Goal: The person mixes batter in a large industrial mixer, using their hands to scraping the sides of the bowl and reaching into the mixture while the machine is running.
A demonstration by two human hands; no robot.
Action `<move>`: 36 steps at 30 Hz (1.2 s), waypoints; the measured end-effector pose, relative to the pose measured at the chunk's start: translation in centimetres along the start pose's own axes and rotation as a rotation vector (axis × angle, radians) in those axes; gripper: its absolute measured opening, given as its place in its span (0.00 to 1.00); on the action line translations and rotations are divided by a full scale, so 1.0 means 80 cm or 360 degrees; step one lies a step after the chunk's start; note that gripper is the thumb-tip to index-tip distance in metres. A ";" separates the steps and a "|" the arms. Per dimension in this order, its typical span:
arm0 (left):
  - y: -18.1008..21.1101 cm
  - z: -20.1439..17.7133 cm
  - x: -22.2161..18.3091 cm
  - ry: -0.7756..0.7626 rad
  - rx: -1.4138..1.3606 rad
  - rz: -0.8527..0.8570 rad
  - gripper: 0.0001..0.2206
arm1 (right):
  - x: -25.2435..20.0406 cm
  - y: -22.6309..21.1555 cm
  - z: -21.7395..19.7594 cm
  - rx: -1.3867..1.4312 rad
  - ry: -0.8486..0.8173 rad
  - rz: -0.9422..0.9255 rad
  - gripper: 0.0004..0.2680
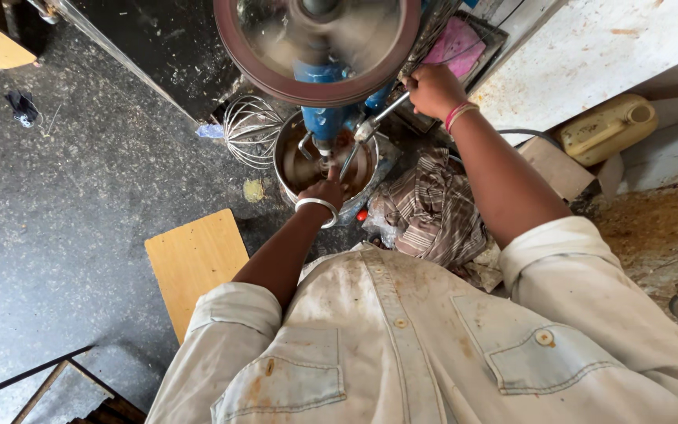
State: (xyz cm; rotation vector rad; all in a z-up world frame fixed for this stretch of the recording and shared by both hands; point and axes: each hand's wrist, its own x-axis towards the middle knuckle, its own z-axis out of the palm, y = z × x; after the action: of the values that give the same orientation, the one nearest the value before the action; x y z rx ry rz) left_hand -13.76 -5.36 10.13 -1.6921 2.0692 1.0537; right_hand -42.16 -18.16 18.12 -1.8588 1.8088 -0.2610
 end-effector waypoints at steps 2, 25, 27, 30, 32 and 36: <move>-0.005 0.013 0.012 -0.0008 -0.0002 -0.0019 0.26 | -0.008 -0.008 0.002 -0.0035 0.0049 -0.0064 0.13; -0.203 0.170 0.034 -0.0339 -0.0280 -0.0388 0.25 | -0.078 -0.089 0.027 -0.0724 0.0516 -0.0209 0.10; -0.194 0.162 0.050 -0.0288 -0.0590 -0.0421 0.23 | -0.087 -0.097 0.031 -0.0768 0.0592 -0.0332 0.10; -0.170 0.156 0.075 -0.0116 -0.0518 -0.0085 0.20 | -0.104 -0.118 0.038 -0.0770 0.0501 -0.0274 0.10; -0.144 0.137 0.085 0.0074 -0.0449 0.0192 0.18 | -0.107 -0.128 0.047 -0.0764 0.0287 -0.0159 0.11; -0.051 0.057 0.064 0.0825 -0.0852 0.0297 0.12 | -0.122 -0.099 0.107 -0.0779 0.0308 -0.0329 0.07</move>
State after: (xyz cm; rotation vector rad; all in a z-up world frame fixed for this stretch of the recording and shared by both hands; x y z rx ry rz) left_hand -12.45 -6.28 2.34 -2.2559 2.4459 1.4510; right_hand -31.96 -6.97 16.93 -2.4390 1.9345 -0.0740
